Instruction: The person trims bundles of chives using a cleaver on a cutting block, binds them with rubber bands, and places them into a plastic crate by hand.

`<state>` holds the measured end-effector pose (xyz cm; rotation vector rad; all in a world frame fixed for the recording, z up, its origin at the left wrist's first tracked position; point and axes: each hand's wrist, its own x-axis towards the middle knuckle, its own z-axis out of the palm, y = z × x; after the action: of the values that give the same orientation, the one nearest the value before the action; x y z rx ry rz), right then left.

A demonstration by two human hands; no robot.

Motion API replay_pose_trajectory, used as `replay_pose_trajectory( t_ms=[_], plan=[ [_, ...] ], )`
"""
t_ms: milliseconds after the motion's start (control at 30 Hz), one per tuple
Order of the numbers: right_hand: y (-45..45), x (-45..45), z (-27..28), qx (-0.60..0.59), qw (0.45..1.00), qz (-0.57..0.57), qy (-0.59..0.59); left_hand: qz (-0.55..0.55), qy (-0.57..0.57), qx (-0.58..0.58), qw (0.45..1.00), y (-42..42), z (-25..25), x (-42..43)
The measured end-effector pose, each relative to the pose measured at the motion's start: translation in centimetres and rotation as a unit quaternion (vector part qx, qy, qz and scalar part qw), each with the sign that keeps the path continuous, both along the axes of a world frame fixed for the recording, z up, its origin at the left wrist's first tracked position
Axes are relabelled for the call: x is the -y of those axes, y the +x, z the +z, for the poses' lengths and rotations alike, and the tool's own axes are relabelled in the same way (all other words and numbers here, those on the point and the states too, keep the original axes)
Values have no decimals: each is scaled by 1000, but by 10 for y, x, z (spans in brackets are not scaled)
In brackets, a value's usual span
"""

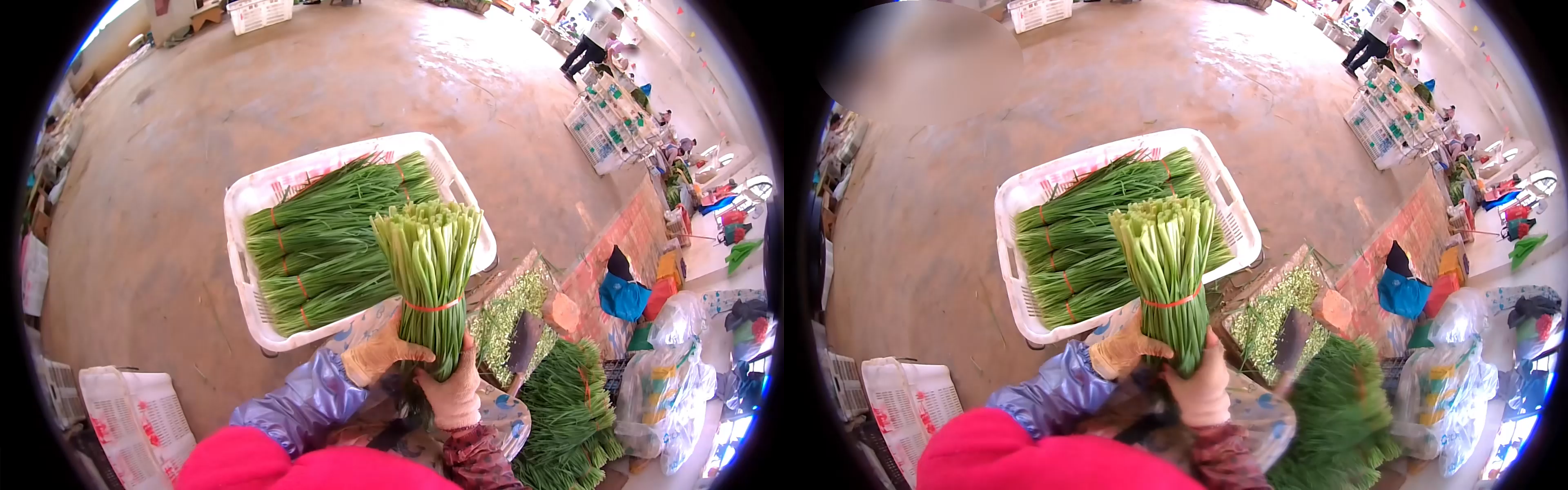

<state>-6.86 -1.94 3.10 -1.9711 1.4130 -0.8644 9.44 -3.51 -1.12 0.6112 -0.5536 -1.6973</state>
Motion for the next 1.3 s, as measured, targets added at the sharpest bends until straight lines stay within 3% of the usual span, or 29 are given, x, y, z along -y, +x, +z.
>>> replay_pose_trajectory(
  t_ms=[33, 67, 167, 200, 233, 500, 533, 567, 633, 667, 767, 833, 933, 1033, 1233, 1300],
  plan=[
    [-1, 0, -4, 22, 1000, 4, 2, -3, -9, 18, 1000, 3, -4, -1],
    [-3, -1, -9, 21, 1000, 0, 2, 4, -83, 147, 986, 14, -10, 3],
    [-8, -3, -24, 15, 997, 6, -71, -68, -116, 106, 985, 31, 0, 6],
    [-7, -5, -25, 9, 998, -5, -67, -35, -92, 15, 995, 27, 21, 3],
    [-7, -10, -28, 2, 998, -16, -61, -35, -84, 13, 996, 24, 31, -3],
    [-17, -17, -36, 12, 997, 25, -68, 123, -99, 181, 971, -5, 37, -21],
    [-20, -19, -35, 9, 998, 37, -47, 111, -90, 155, 978, -7, 29, -20],
    [-29, -19, -28, 11, 998, 33, -46, 99, -82, 130, 983, -8, 24, -20],
    [-34, -11, 20, -130, 986, 74, -70, 110, -75, 129, 983, -7, 39, -23],
    [-39, -12, 42, -129, 989, 74, 0, 124, -65, 127, 982, -7, 45, -25],
    [-37, -13, 101, 40, 998, 56, 14, 128, -84, 210, 966, -12, 46, -29],
    [-27, -15, 131, 42, 996, 70, -44, 110, -94, 194, 970, -20, 53, -31],
    [-15, -7, 137, -49, 974, 122, -185, 109, -122, 110, 980, -29, 56, -34],
    [-10, -12, 131, -123, 958, 74, -249, 114, -112, 83, 984, -32, 55, -37],
    [-6, -24, 134, -156, 958, 15, -242, 145, -141, 138, 970, -37, 54, -40],
    [-8, -25, 138, -143, 962, 9, -234, 101, -135, 147, 975, -35, 55, -41]
  ],
)
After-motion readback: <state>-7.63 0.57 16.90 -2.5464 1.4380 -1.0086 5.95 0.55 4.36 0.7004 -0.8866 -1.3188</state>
